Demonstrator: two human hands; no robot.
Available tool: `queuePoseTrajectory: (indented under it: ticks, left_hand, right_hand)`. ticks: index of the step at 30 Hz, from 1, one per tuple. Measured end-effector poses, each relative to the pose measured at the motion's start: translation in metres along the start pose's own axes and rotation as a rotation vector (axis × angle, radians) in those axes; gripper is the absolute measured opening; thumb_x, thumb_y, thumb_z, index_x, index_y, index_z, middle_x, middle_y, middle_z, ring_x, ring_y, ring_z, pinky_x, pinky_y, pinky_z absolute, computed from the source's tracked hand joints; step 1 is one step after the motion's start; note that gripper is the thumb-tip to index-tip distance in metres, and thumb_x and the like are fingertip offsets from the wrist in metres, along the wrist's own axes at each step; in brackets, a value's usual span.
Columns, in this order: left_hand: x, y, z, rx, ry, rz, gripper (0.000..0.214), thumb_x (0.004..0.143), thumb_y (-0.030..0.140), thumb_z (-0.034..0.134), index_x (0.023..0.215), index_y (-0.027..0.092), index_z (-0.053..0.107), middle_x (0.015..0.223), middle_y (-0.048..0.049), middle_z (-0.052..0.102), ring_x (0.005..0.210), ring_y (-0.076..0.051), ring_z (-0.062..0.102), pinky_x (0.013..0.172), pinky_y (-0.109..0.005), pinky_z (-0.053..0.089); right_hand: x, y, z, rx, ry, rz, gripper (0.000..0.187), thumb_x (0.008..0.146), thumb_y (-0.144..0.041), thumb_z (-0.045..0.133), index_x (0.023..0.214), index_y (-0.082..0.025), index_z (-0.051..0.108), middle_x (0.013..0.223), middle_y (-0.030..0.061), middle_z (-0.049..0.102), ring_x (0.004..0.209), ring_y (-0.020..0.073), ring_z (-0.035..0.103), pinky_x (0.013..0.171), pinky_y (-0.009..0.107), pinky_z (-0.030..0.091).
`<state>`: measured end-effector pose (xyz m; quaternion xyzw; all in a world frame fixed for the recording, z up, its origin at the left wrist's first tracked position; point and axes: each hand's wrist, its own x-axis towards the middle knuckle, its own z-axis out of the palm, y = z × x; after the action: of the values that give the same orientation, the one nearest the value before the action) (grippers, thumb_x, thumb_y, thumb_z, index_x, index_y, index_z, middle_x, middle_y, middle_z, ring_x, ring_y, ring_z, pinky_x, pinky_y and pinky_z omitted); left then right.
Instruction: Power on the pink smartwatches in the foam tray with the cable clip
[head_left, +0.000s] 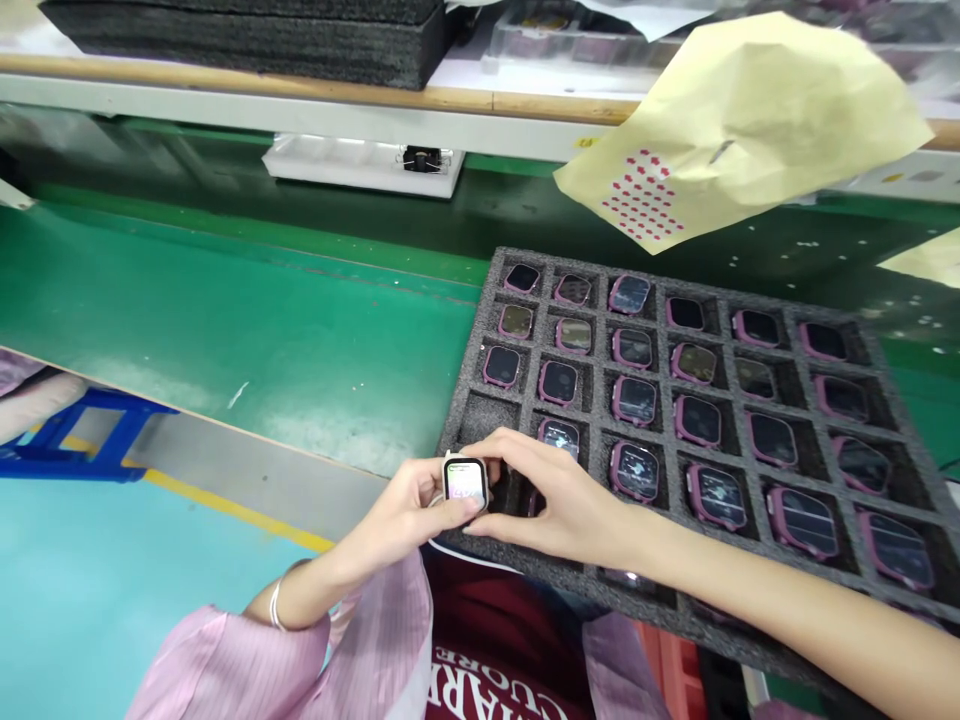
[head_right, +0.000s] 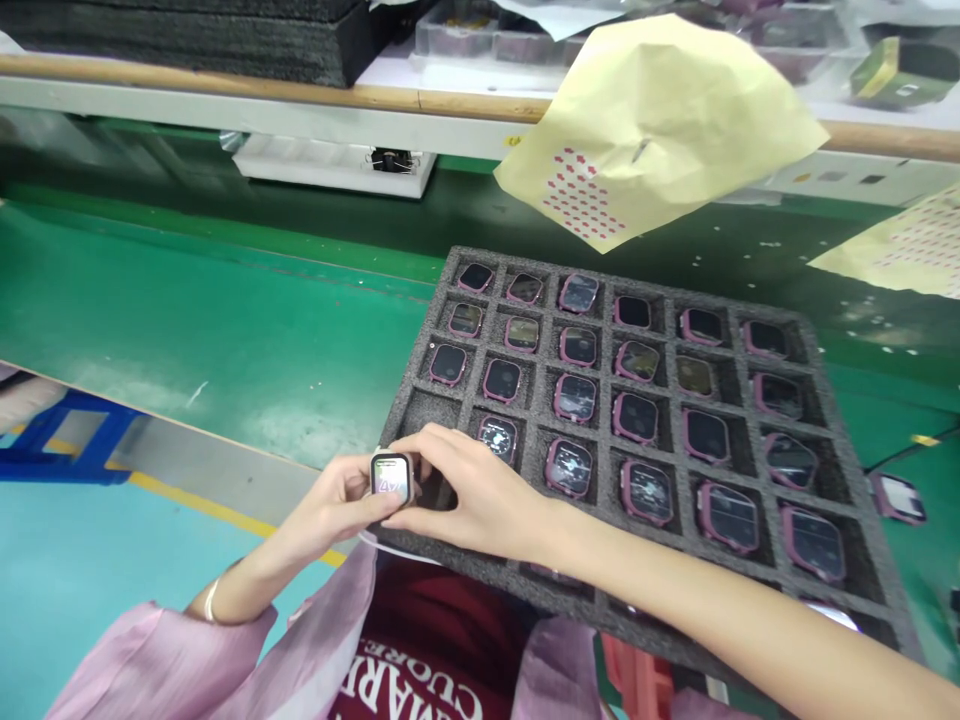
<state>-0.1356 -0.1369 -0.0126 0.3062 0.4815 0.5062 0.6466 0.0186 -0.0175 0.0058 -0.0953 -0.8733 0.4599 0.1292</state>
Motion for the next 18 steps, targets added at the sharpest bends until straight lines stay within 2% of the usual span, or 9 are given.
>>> queuePoseTrajectory:
  ticks: [4, 7, 13, 18]
  left_hand:
    - [0.001, -0.001, -0.004, 0.004, -0.056, -0.082, 0.036, 0.075, 0.046, 0.069, 0.083, 0.012, 0.063, 0.065, -0.0037, 0.055, 0.063, -0.017, 0.050, 0.060, -0.027, 0.037]
    - [0.000, -0.002, -0.004, 0.030, -0.040, -0.047, 0.031, 0.076, 0.042, 0.068, 0.081, 0.012, 0.060, 0.068, -0.0012, 0.048, 0.062, -0.014, 0.043, 0.057, -0.024, 0.033]
    - [-0.004, -0.003, 0.001, 0.118, 0.005, 0.017, 0.027, 0.081, 0.039, 0.064, 0.078, 0.013, 0.055, 0.068, 0.0019, 0.038, 0.063, -0.012, 0.033, 0.056, -0.024, 0.028]
    - [-0.007, -0.002, 0.005, 0.146, 0.030, 0.031, 0.027, 0.083, 0.038, 0.063, 0.091, 0.013, 0.057, 0.076, -0.0004, 0.047, 0.068, -0.013, 0.040, 0.060, -0.023, 0.033]
  right_hand:
    - [0.003, 0.004, -0.006, 0.098, -0.030, -0.055, 0.043, 0.082, -0.031, 0.075, 0.118, -0.016, 0.056, 0.091, 0.0047, 0.060, 0.078, 0.0170, 0.058, 0.071, 0.028, 0.048]
    - [0.002, 0.005, -0.003, 0.066, -0.013, -0.094, 0.047, 0.082, -0.033, 0.074, 0.121, -0.015, 0.054, 0.097, 0.0074, 0.060, 0.083, 0.0194, 0.059, 0.073, 0.030, 0.049]
    - [-0.004, 0.003, 0.005, -0.126, 0.018, -0.117, 0.038, 0.089, -0.036, 0.064, 0.119, -0.015, 0.053, 0.100, 0.0107, 0.060, 0.090, 0.0229, 0.059, 0.076, 0.034, 0.051]
    - [0.001, -0.006, -0.004, -0.315, 0.004, -0.160, 0.031, 0.087, -0.027, 0.064, 0.113, -0.014, 0.057, 0.106, 0.0126, 0.058, 0.094, 0.0257, 0.056, 0.080, 0.040, 0.048]
